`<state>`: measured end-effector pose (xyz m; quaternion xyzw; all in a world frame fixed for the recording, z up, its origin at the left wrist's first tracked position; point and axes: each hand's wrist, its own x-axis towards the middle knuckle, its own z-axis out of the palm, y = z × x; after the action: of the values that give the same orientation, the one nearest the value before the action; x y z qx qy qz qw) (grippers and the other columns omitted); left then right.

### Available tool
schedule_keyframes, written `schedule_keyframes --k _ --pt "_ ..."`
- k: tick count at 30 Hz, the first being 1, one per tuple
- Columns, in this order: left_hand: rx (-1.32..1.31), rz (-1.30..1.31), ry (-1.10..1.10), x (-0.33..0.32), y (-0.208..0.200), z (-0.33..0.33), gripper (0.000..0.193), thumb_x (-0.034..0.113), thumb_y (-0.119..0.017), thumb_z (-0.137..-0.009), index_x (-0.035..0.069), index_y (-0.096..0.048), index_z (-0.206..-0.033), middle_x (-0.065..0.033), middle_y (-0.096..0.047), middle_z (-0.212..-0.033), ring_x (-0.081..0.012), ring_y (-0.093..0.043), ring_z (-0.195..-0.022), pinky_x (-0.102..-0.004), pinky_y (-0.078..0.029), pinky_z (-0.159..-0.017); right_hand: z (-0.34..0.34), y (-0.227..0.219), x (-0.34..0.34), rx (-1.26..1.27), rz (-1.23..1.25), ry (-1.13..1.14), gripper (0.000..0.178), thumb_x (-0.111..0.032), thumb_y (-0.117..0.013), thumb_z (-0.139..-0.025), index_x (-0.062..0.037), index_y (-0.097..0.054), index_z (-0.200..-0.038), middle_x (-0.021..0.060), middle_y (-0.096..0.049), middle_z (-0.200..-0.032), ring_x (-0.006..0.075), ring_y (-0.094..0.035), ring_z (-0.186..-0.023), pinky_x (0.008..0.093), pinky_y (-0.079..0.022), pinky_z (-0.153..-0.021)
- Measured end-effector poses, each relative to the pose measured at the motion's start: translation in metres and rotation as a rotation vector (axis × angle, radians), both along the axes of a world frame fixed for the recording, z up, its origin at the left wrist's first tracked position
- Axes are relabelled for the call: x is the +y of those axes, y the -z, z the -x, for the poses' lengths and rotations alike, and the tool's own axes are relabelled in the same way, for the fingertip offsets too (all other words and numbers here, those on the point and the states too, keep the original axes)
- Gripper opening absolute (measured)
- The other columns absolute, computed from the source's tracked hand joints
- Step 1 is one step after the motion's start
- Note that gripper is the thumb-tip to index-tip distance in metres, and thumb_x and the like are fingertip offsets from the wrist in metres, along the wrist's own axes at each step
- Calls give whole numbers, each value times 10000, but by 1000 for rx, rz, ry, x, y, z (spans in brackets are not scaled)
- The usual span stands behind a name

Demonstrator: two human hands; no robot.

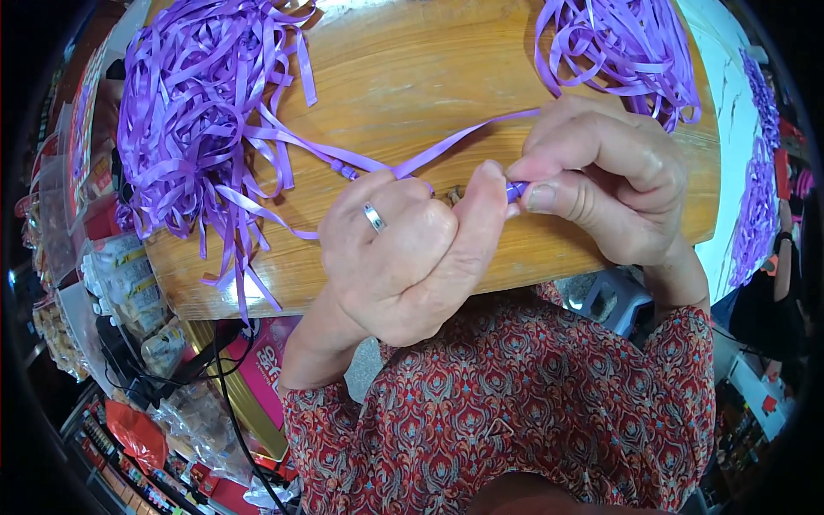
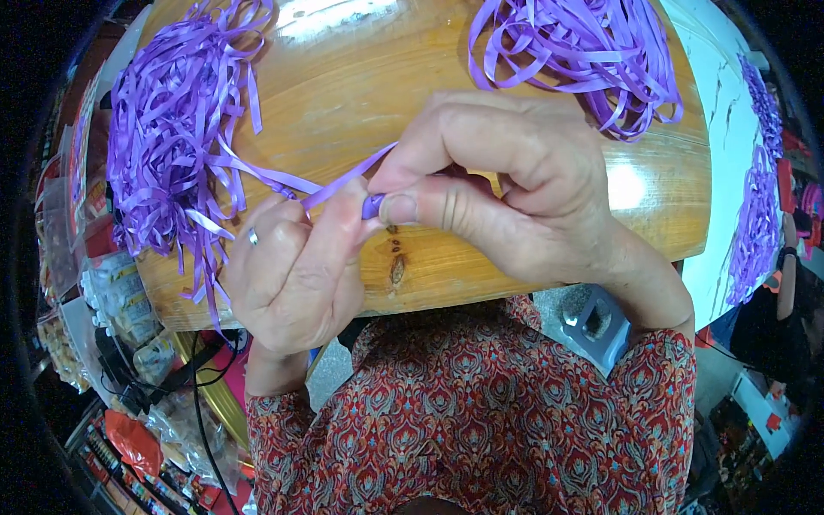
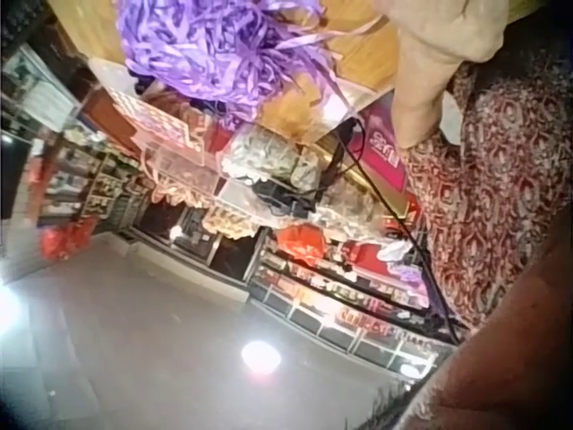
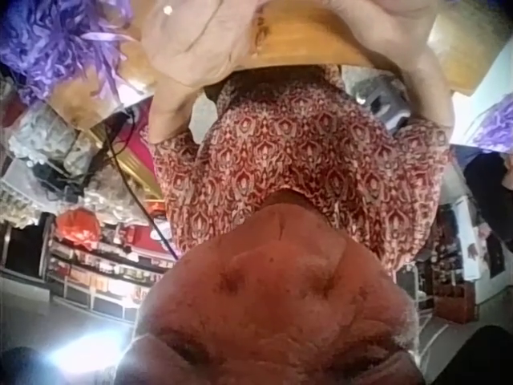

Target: The person picks up a purple ribbon from a pile and ties a series of knots along its length by hand. They repeat this process for multiple ribbons, setting each one aside on the wooden table after finishing.

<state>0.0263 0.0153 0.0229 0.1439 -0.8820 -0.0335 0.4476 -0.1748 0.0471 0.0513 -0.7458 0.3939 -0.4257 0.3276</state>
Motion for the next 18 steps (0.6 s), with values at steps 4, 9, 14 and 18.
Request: schedule_keyframes --k 4,9,14,18 --pt "-6 68 -11 -1 3 1 440 90 -603 -518 -71 -653 -924 11 -364 -623 -89 -373 -478 -234 -272 -393 0 2 3 -132 -222 -13 66 7 -646 -755 25 -623 -814 85 -609 -717 161 -561 -653 272 -417 -596" --pt "-70 101 10 -8 7 3 433 90 -597 -508 -59 -656 -910 10 -384 -631 -93 -391 -485 -239 -285 -396 -3 12 2 -320 -455 14 52 -25 -643 -791 18 -617 -806 61 -614 -749 115 -547 -659 244 -419 -597" --pt "-107 52 -1 -11 3 1 411 86 -621 -536 -37 -657 -927 6 -423 -632 -103 -420 -483 -249 -310 -398 1 9 -6 -421 -774 -7 92 -69 -647 -819 12 -614 -845 41 -622 -775 67 -536 -653 202 -425 -583" --pt "-131 -80 -111 -10 5 2 350 80 -682 -623 -18 -659 -958 -3 -440 -624 -118 -427 -476 -265 -319 -395 2 9 -9 -448 -731 9 128 -95 -647 -828 10 -624 -898 42 -631 -795 58 -547 -659 191 -441 -593"
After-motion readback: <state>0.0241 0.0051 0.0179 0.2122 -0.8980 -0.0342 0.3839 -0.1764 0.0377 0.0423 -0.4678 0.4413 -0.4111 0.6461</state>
